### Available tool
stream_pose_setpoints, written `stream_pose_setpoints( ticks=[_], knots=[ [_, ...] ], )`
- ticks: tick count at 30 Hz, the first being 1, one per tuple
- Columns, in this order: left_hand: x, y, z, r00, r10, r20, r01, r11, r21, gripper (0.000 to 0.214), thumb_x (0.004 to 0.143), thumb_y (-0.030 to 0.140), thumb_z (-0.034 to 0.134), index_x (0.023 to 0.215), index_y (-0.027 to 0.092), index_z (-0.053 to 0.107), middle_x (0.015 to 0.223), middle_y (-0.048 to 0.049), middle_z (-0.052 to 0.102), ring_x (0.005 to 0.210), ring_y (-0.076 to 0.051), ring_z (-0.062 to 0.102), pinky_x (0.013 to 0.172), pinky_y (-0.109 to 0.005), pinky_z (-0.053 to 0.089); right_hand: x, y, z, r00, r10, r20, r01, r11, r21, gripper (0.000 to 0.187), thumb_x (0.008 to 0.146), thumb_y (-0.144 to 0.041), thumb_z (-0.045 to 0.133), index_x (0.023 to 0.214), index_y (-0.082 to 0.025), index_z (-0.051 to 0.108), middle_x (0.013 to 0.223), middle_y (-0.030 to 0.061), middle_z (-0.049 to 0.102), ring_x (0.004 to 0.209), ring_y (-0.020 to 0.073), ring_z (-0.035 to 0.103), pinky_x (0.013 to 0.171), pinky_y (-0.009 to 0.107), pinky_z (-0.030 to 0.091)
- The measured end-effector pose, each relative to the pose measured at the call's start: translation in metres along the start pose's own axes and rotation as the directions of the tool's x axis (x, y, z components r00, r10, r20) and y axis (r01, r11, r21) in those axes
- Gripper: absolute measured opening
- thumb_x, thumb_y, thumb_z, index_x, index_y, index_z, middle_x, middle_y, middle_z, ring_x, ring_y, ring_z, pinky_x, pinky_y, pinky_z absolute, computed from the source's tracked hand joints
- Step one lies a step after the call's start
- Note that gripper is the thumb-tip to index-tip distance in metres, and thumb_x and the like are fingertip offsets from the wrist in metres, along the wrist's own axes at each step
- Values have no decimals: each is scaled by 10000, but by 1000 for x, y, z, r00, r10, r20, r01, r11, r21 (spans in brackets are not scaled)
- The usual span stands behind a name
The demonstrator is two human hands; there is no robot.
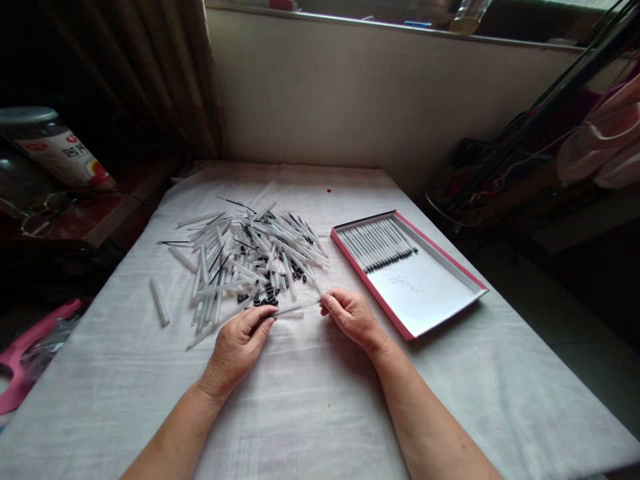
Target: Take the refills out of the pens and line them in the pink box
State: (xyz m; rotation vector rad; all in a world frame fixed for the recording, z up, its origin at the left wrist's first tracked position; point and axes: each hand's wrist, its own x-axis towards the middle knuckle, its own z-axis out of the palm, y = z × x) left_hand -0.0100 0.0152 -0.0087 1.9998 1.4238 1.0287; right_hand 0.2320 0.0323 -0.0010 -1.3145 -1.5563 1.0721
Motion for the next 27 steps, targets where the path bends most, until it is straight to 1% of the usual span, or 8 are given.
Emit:
stream_pose_setpoints(
  ticks=[5, 9, 11, 13, 16, 19, 24, 27],
  knots=[
    [0, 0, 0, 1000, -5, -5, 5, 1000, -12, 231, 847, 334, 565, 965, 211, 721, 922, -53, 751, 846, -193, 702, 804, -303, 560, 1, 0, -2, 999, 38, 14, -40, 982, 187, 247, 767, -393, 665, 900, -185, 678, 757, 26, 694, 566, 117, 572, 556, 247, 472],
    [-1, 0, 2, 998, -63, -3, 62, 995, -84, 243, 832, 337, 587, 1008, 212, 700, 976, -58, 735, 846, -186, 696, 788, -296, 556, 2, 0, -1, 998, 57, 4, -56, 972, 230, 210, 751, -384, 684, 814, -184, 680, 717, 24, 686, 566, 121, 575, 562, 262, 483],
    [-1, 1, 1, 992, -127, 5, 127, 983, -133, 324, 811, 374, 617, 1084, 205, 665, 990, -65, 727, 778, -174, 693, 724, -282, 559, 3, 0, -1, 998, 57, -29, -47, 961, 271, 220, 753, -394, 686, 823, -186, 679, 719, 25, 688, 571, 125, 582, 570, 270, 493],
    [-1, 3, 0, 984, -175, 33, 178, 972, -154, 380, 811, 435, 613, 1098, 189, 648, 898, -61, 728, 682, -163, 674, 630, -261, 542, 2, -1, -1, 996, 55, -66, -32, 950, 311, 226, 756, -398, 690, 839, -187, 677, 736, 30, 696, 583, 128, 594, 586, 278, 503],
    [1, 6, -3, 975, -201, 90, 214, 962, -168, 393, 868, 516, 499, 880, 166, 677, 661, -35, 672, 565, -147, 616, 515, -230, 479, 2, -3, -2, 995, 53, -86, -21, 943, 331, 229, 754, -391, 702, 859, -188, 680, 746, 34, 705, 600, 135, 609, 602, 284, 510],
    [2, 8, -4, 965, -247, 92, 262, 938, -226, 445, 873, 542, 472, 705, 164, 636, 557, -16, 605, 506, -129, 565, 481, -215, 440, 1, -3, -1, 996, 50, -72, -24, 943, 333, 233, 746, -387, 712, 862, -185, 687, 744, 34, 711, 604, 137, 616, 603, 285, 515],
    [4, 7, -4, 947, -305, 100, 320, 872, -371, 346, 769, 494, 635, 879, 166, 655, 663, -4, 626, 560, -124, 572, 523, -212, 456, 1, -3, 1, 997, 55, -58, -33, 944, 328, 229, 748, -386, 704, 852, -183, 687, 744, 33, 716, 596, 131, 616, 593, 275, 513],
    [4, 7, -6, 947, -294, 127, 320, 879, -354, 345, 765, 487, 642, 892, 166, 662, 696, -13, 637, 566, -120, 564, 518, -208, 432, 1, -2, 2, 997, 56, -52, -37, 947, 319, 233, 751, -392, 699, 855, -184, 688, 747, 35, 717, 603, 135, 620, 596, 278, 513]
  ],
)
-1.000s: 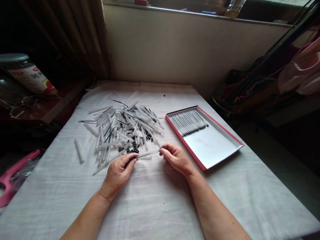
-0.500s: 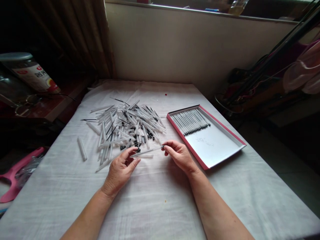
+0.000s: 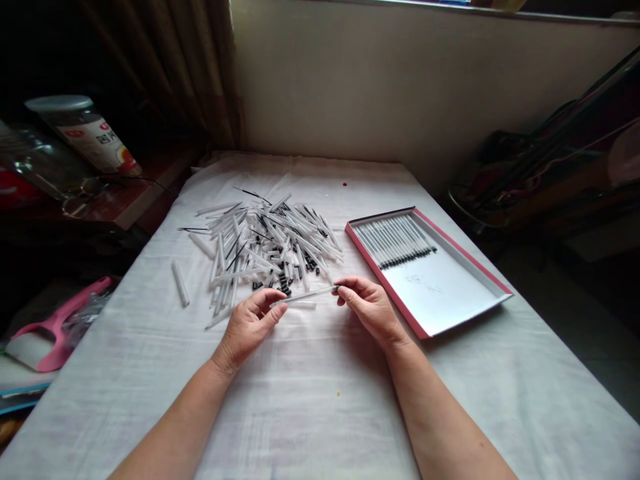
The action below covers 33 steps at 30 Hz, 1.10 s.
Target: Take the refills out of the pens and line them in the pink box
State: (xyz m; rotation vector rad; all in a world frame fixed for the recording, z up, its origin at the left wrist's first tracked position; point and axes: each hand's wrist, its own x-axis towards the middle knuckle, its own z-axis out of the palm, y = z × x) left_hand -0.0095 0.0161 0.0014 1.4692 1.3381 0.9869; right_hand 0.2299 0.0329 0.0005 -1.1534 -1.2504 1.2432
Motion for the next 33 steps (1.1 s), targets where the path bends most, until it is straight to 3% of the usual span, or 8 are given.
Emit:
stream_pose_setpoints(
  ticks=[5, 11, 13, 18, 27, 33],
  knots=[
    [0, 1, 1, 1000, 11, 15, -13, 989, 149, 432, 857, 505, 510, 603, 166, 592, 533, 0, 569, 475, -107, 502, 500, -217, 390, -1, 0, 1, 1000, -2, 17, 2, 1000, 6, 225, 757, -374, 695, 870, -180, 691, 753, 34, 718, 610, 131, 621, 612, 278, 516],
    [1, 1, 2, 997, 71, -22, -67, 982, 175, 270, 794, 442, 604, 808, 176, 652, 701, -10, 633, 605, -130, 546, 563, -218, 415, -1, 0, 2, 1000, 5, 12, -5, 1000, 11, 222, 747, -367, 699, 858, -175, 686, 745, 35, 717, 598, 129, 618, 597, 274, 513],
    [0, 2, 1, 995, 100, 16, -101, 964, 246, 283, 812, 448, 582, 854, 182, 667, 737, -19, 660, 628, -141, 571, 591, -230, 427, -1, 0, 1, 1000, 3, 9, -3, 1000, 11, 219, 749, -365, 697, 858, -176, 686, 745, 36, 717, 601, 130, 619, 599, 274, 515],
    [-3, 2, -1, 983, 119, 141, -162, 924, 347, 383, 909, 439, 441, 722, 185, 658, 616, -5, 629, 605, -142, 582, 594, -238, 409, 0, -1, 2, 1000, -1, 8, 1, 1000, -4, 237, 752, -382, 691, 870, -177, 685, 748, 38, 714, 609, 136, 622, 609, 286, 520],
    [-2, -7, 5, 987, 159, -20, -147, 944, 295, 189, 817, 374, 611, 802, 190, 651, 714, 1, 630, 640, -131, 569, 624, -233, 442, 1, 1, 2, 996, 84, 41, -82, 995, -57, 277, 739, -421, 674, 870, -177, 662, 760, 45, 702, 609, 141, 611, 557, 273, 486],
    [-4, -4, 5, 980, 197, 19, -189, 910, 369, 150, 813, 350, 625, 818, 203, 653, 728, 1, 653, 654, -136, 584, 629, -242, 452, -2, -2, 1, 988, 75, 135, -61, 993, -102, 310, 738, -394, 684, 959, -189, 610, 777, 15, 653, 622, 123, 576, 556, 246, 466]
  ],
)
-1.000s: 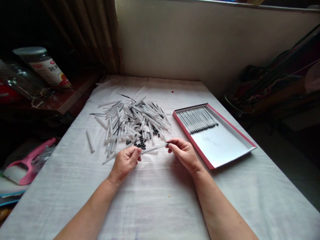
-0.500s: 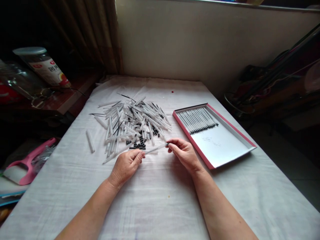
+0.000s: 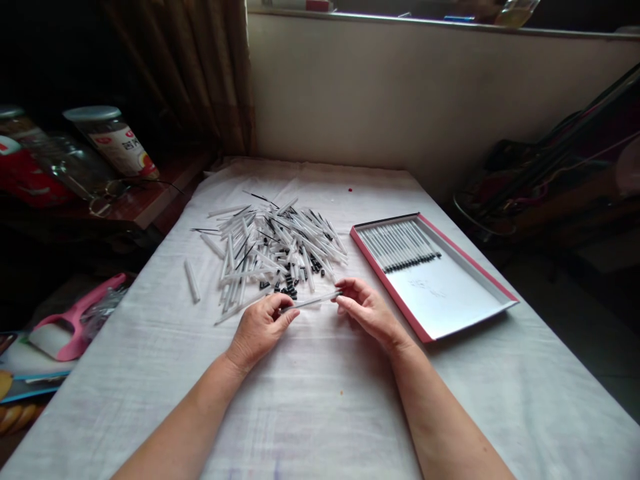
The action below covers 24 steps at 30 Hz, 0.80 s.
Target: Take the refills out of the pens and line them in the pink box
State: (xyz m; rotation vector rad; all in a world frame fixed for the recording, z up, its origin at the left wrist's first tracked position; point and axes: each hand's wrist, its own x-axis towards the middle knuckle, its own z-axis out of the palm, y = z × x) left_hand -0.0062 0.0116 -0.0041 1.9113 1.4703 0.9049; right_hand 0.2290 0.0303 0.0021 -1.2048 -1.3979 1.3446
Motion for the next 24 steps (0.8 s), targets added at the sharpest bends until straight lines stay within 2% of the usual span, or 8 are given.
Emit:
stream_pose_setpoints(
  ticks=[5, 8, 11, 16, 20, 24],
  knots=[
    [-2, 6, -3, 997, 62, 41, -63, 998, 24, 135, 801, 334, 643, 859, 214, 667, 819, -14, 694, 703, -145, 607, 662, -251, 467, -5, -2, 5, 988, -43, 151, 83, 960, -267, 179, 784, -339, 651, 862, -183, 686, 762, 24, 686, 682, 149, 604, 643, 272, 481],
    [-1, 6, -4, 997, 56, 62, -57, 998, 25, 149, 808, 345, 633, 865, 212, 672, 804, -18, 690, 694, -148, 603, 668, -258, 469, -7, -2, 6, 978, -125, 169, 182, 908, -378, 155, 823, -311, 605, 826, -198, 713, 813, 38, 720, 765, 182, 637, 733, 306, 482],
    [0, 4, -6, 996, 51, 74, -52, 998, 17, 162, 825, 356, 609, 849, 209, 673, 770, -19, 679, 681, -150, 599, 673, -262, 469, -13, -1, -1, 977, -170, 131, 211, 873, -439, 147, 838, -290, 576, 832, -206, 697, 795, 31, 710, 747, 180, 634, 708, 298, 480],
    [1, 1, -5, 999, 29, 35, -28, 999, -20, 178, 830, 345, 580, 788, 194, 665, 749, -21, 676, 703, -155, 615, 673, -253, 469, -26, 7, -21, 989, -144, -11, 128, 910, -395, 165, 832, -312, 578, 902, -188, 659, 769, 26, 687, 686, 166, 624, 635, 267, 490],
    [8, -1, -10, 996, -14, -92, 17, 999, 29, 191, 821, 357, 578, 807, 194, 676, 767, -26, 692, 685, -157, 616, 649, -247, 462, -30, 12, -29, 980, -139, -141, 76, 921, -382, 230, 814, -335, 578, 945, -171, 671, 823, 55, 710, 709, 183, 646, 665, 291, 504],
    [23, -3, -25, 969, 1, -247, 61, 968, 244, 206, 840, 366, 559, 864, 219, 701, 875, -36, 709, 723, -168, 622, 688, -258, 452, -30, 14, -24, 967, -161, -195, 67, 907, -415, 308, 814, -345, 539, 987, -154, 706, 812, 73, 726, 743, 211, 671, 715, 325, 515]
  ],
)
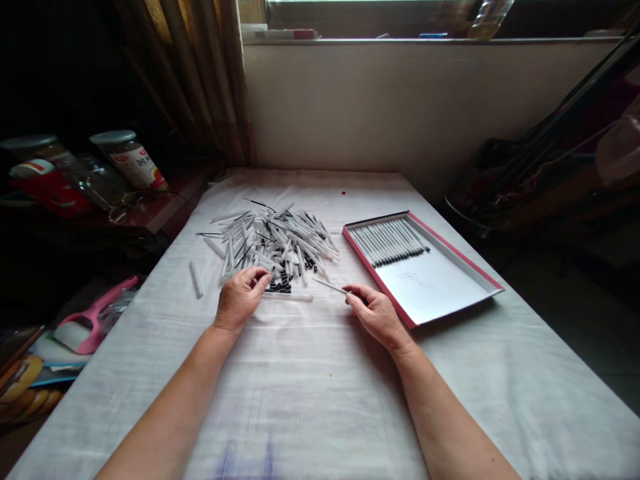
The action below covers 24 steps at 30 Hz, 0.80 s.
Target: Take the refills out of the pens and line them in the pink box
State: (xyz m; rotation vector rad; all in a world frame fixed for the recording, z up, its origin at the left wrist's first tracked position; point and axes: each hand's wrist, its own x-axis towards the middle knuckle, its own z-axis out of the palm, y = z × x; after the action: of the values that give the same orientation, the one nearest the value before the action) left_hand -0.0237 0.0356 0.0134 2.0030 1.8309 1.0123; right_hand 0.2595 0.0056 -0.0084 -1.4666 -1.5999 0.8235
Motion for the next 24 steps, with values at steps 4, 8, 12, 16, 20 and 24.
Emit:
stream_pose_setpoints(
  ticks=[4, 8, 12, 16, 20, 24],
  knots=[
    [17, 0, -3, 997, -7, 76, -14, 963, 270, 224, 849, 388, 562, 893, 248, 731, 941, -51, 702, 816, -212, 641, 665, -273, 429, -2, -1, 4, 999, -42, -5, 41, 999, -31, 283, 823, -336, 541, 969, -183, 728, 847, 71, 745, 787, 221, 687, 770, 339, 523],
    [27, 7, 7, 990, -39, 136, -24, 900, 435, 262, 820, 460, 602, 915, 257, 738, 968, -65, 690, 810, -236, 639, 612, -282, 407, -3, -2, 5, 998, -59, -21, 58, 998, -35, 262, 826, -317, 545, 969, -200, 731, 925, 71, 754, 840, 226, 693, 821, 349, 520],
    [37, 12, 14, 988, -51, 147, -18, 899, 437, 166, 797, 383, 632, 848, 259, 730, 932, -55, 689, 788, -225, 630, 603, -276, 404, -4, -3, 5, 997, -73, -37, 72, 997, -6, 245, 823, -321, 557, 954, -212, 733, 934, 67, 757, 864, 230, 697, 806, 342, 527],
    [40, 15, 10, 994, 5, 112, -33, 968, 247, 134, 796, 339, 604, 837, 244, 689, 865, -40, 679, 770, -197, 621, 655, -269, 432, -4, -5, 4, 996, -68, -51, 68, 998, 10, 243, 828, -329, 561, 950, -209, 734, 898, 63, 755, 816, 223, 694, 781, 336, 533],
    [27, 29, 10, 992, -73, 106, 100, 954, -282, 275, 814, 454, 555, 924, 204, 584, 810, -26, 666, 640, -146, 610, 569, -243, 440, -4, -8, 3, 998, -36, -48, 40, 996, 77, 263, 833, -341, 561, 969, -192, 729, 827, 62, 741, 762, 209, 681, 713, 316, 539],
    [8, 42, 22, 921, -238, 308, 386, 657, -647, 456, 709, 542, 651, 955, 186, 507, 864, -49, 685, 631, -143, 630, 412, -181, 357, -4, -11, 3, 998, 4, -59, 7, 984, 179, 259, 814, -347, 583, 940, -178, 733, 779, 63, 725, 684, 187, 657, 612, 285, 523]
  ],
)
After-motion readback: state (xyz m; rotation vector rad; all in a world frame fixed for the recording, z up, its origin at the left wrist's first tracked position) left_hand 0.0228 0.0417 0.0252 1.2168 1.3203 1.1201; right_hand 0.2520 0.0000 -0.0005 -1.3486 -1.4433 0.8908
